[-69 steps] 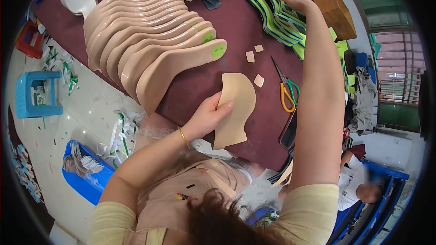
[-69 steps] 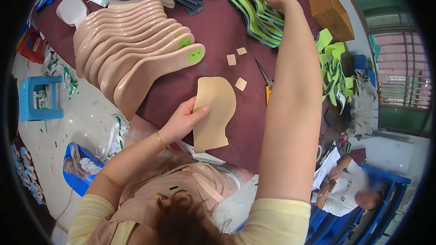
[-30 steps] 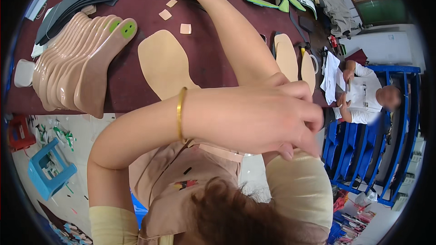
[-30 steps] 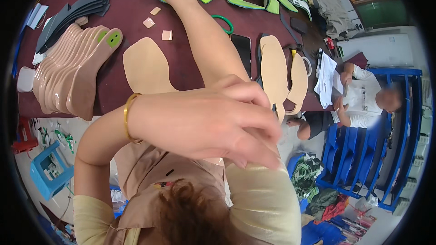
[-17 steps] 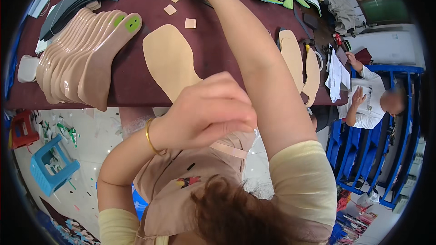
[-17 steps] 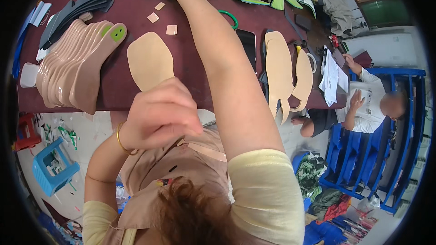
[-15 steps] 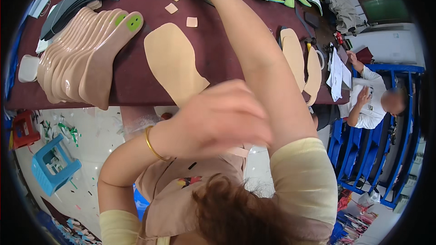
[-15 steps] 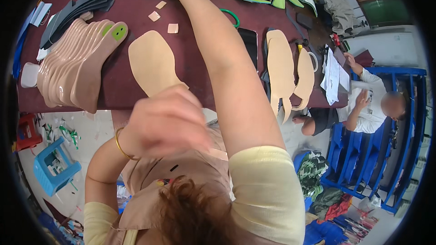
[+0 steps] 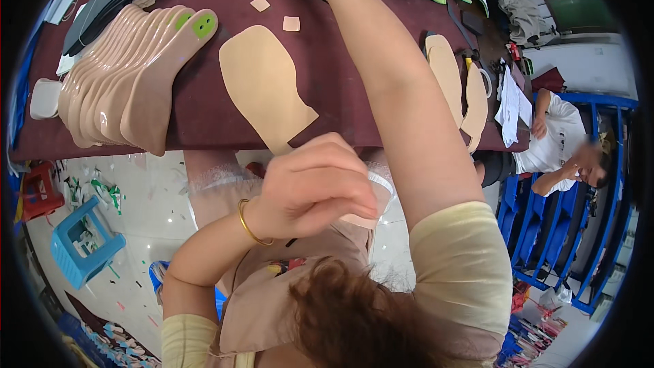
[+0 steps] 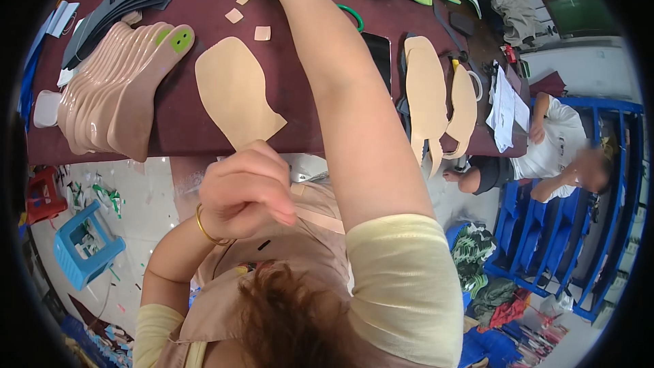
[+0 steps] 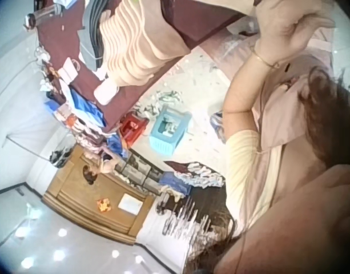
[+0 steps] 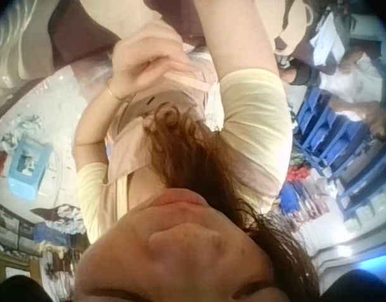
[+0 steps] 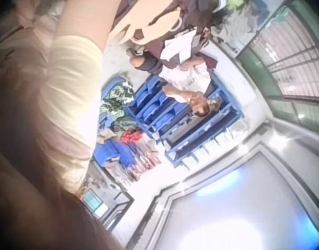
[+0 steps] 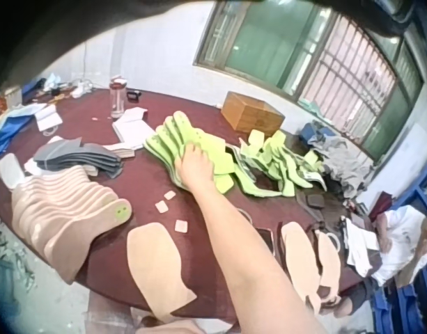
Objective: Manually aligning, cutting, and assembling shoe components on a workstation.
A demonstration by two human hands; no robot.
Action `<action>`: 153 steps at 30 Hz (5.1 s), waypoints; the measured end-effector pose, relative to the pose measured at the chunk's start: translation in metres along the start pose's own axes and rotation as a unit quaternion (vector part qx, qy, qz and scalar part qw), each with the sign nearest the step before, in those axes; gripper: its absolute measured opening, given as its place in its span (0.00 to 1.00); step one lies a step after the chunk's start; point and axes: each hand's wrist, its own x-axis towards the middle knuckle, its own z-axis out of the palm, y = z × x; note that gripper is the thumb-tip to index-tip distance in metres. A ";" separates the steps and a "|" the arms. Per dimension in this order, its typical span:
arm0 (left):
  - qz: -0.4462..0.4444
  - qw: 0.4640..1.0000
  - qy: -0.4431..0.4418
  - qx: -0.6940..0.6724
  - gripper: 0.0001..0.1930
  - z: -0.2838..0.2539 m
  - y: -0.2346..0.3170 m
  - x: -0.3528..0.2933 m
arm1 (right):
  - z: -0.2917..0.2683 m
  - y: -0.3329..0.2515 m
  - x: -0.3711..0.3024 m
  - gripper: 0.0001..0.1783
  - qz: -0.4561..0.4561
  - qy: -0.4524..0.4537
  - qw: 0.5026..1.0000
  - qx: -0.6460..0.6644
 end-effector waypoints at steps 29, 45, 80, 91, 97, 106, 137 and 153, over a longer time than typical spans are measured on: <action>-0.090 0.922 0.096 0.365 0.28 -0.154 -0.162 0.203 | -0.008 0.008 0.004 0.25 0.018 -0.051 0.996 0.068; -0.159 0.892 0.081 0.415 0.36 -0.185 -0.177 0.192 | -0.115 0.088 0.048 0.14 0.145 0.247 0.896 0.340; -0.092 0.848 0.185 0.488 0.32 -0.110 -0.147 0.089 | -0.149 0.112 -0.160 0.17 0.206 0.079 0.906 0.362; 0.009 0.683 -0.015 0.731 0.33 -0.120 -0.188 0.143 | -0.093 0.138 -0.099 0.19 0.005 0.072 0.997 -0.014; 0.009 0.597 -0.015 0.802 0.21 -0.143 -0.217 0.162 | -0.036 0.112 -0.061 0.17 -0.060 0.063 0.996 0.003; -0.106 0.729 0.074 0.673 0.37 -0.138 -0.164 0.137 | -0.103 0.199 -0.055 0.11 0.184 0.260 0.909 0.270; 0.198 0.289 -0.154 0.924 0.30 -0.025 -0.077 0.079 | -0.241 0.055 -0.141 0.21 0.046 0.070 0.832 0.548; 0.434 -0.710 -0.162 0.530 0.46 0.036 -0.009 0.011 | -0.213 -0.020 -0.196 0.08 -0.124 0.167 0.967 0.147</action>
